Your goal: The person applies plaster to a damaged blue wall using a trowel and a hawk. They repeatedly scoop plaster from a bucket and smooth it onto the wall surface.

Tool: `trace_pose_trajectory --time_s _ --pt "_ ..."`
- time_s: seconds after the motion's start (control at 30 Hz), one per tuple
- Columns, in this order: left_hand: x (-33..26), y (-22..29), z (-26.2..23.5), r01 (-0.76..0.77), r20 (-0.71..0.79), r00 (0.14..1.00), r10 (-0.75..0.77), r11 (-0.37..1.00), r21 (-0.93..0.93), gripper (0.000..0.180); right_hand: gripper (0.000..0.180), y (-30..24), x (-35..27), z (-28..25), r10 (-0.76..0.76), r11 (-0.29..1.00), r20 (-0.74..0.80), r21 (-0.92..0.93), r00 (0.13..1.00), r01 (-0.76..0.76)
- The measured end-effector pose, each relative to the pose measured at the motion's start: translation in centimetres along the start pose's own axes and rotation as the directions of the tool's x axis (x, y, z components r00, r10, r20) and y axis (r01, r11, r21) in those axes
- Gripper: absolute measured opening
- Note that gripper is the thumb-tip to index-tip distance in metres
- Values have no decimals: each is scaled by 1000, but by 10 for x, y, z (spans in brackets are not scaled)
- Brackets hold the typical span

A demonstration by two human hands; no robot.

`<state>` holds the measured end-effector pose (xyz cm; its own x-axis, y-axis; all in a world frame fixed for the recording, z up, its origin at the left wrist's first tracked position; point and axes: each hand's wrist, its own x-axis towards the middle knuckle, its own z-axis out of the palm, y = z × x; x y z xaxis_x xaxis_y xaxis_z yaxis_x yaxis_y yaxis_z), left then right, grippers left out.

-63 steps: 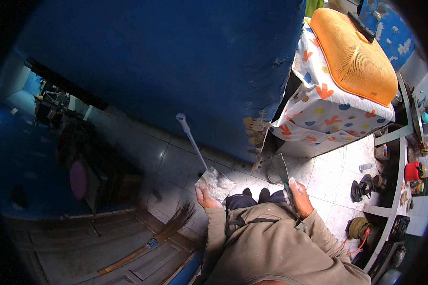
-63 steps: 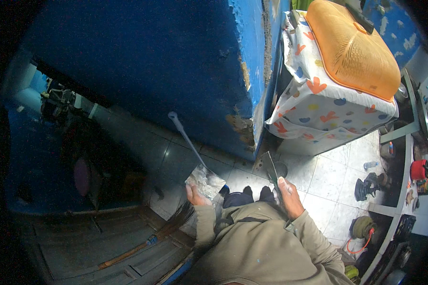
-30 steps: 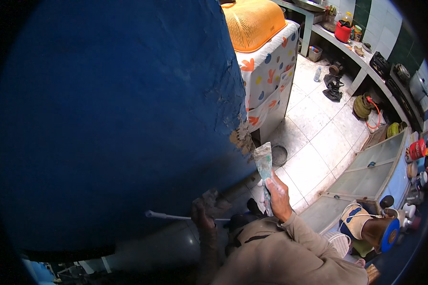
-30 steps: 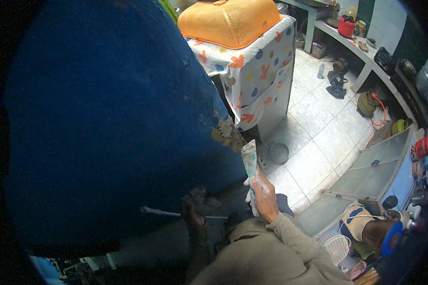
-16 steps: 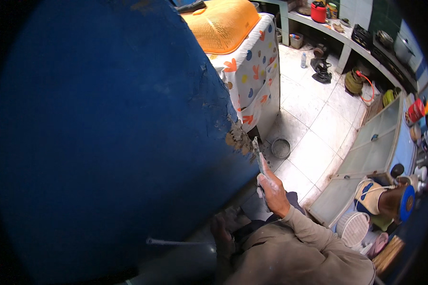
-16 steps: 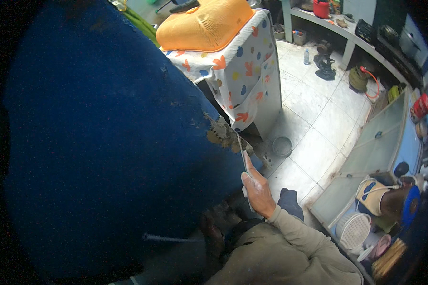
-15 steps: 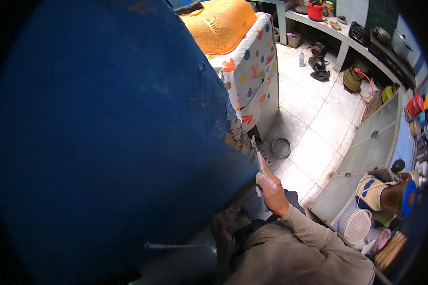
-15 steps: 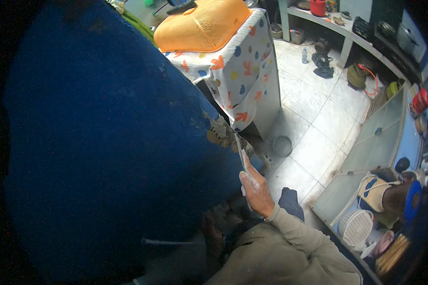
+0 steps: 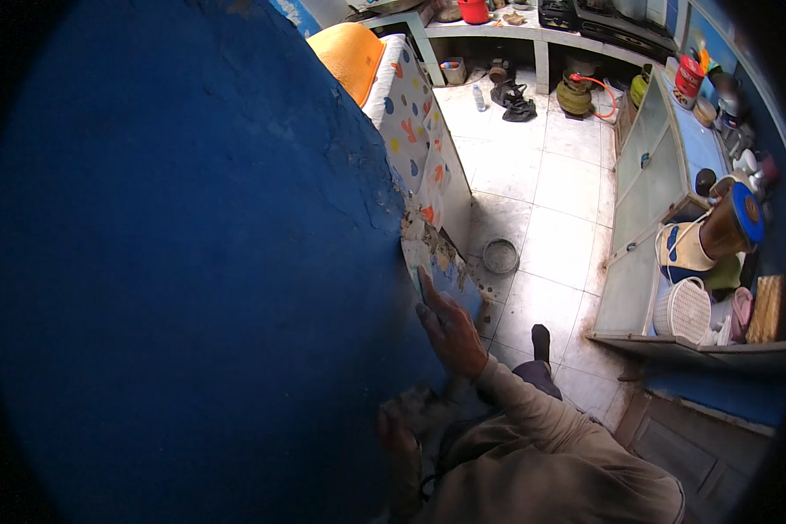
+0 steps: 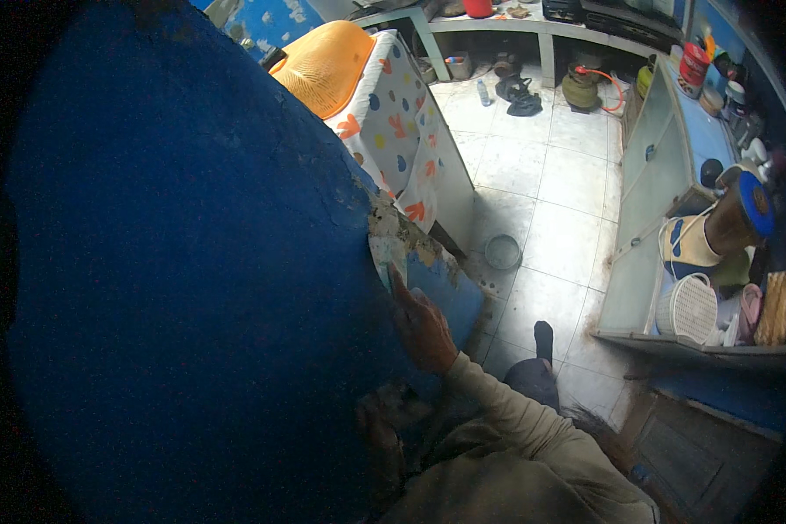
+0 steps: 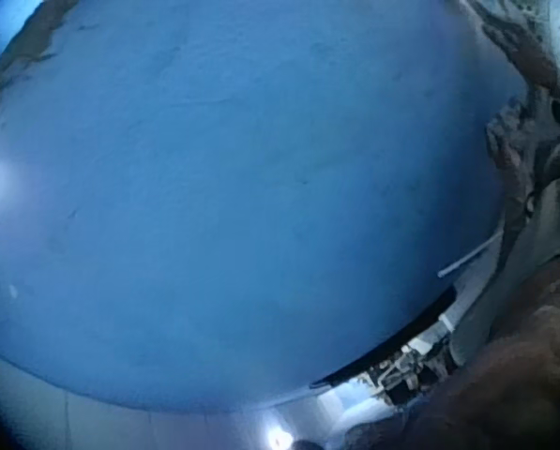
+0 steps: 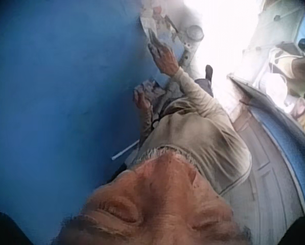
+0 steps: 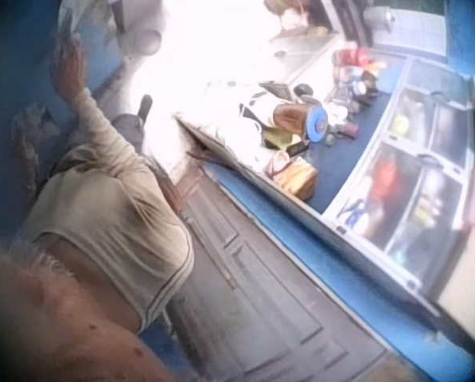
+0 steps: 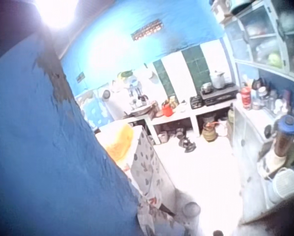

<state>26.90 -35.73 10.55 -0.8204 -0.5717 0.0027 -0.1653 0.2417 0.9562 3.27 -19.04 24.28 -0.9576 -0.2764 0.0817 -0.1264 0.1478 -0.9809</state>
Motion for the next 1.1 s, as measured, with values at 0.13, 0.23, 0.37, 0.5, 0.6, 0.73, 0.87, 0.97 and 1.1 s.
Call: trace_pose_trajectory --time_s 0.13,0.23,0.37,0.5,0.6,0.73,0.87,0.97,1.1 --pt "12 -8 -17 -340 157 939 305 892 300 30 54 1 -14 -16 -68 997 39 50 997 66" --pt "19 44 4 -428 170 903 394 856 289 29 53 2 -16 -28 -128 992 -58 -2 990 128" --pt "20 51 12 -382 200 920 337 886 264 26 53 -22 11 -36 -63 998 -106 19 992 65" --pt "14 40 17 -555 144 817 559 692 462 30 54 -41 15 -30 42 998 -4 53 999 -41" --pt "5 39 21 -271 7 962 273 951 148 34 55 -30 5 -18 -64 998 -33 26 997 65" --pt "7 21 13 -43 -48 998 38 993 -111 35 53 -10 -8 -32 -158 987 17 -15 987 159" --pt "9 -9 8 -43 -155 988 18 986 -160 33 54 -7 7 -45 -25 999 -46 33 999 27" --pt "4 -17 -2 17 -139 990 -32 994 -111 31 56 6 21 -30 -51 998 -146 27 988 55" --pt "-1 -23 -6 -19 -149 989 9 997 -70 33 60 4 28 -11 -20 999 -148 47 989 27"
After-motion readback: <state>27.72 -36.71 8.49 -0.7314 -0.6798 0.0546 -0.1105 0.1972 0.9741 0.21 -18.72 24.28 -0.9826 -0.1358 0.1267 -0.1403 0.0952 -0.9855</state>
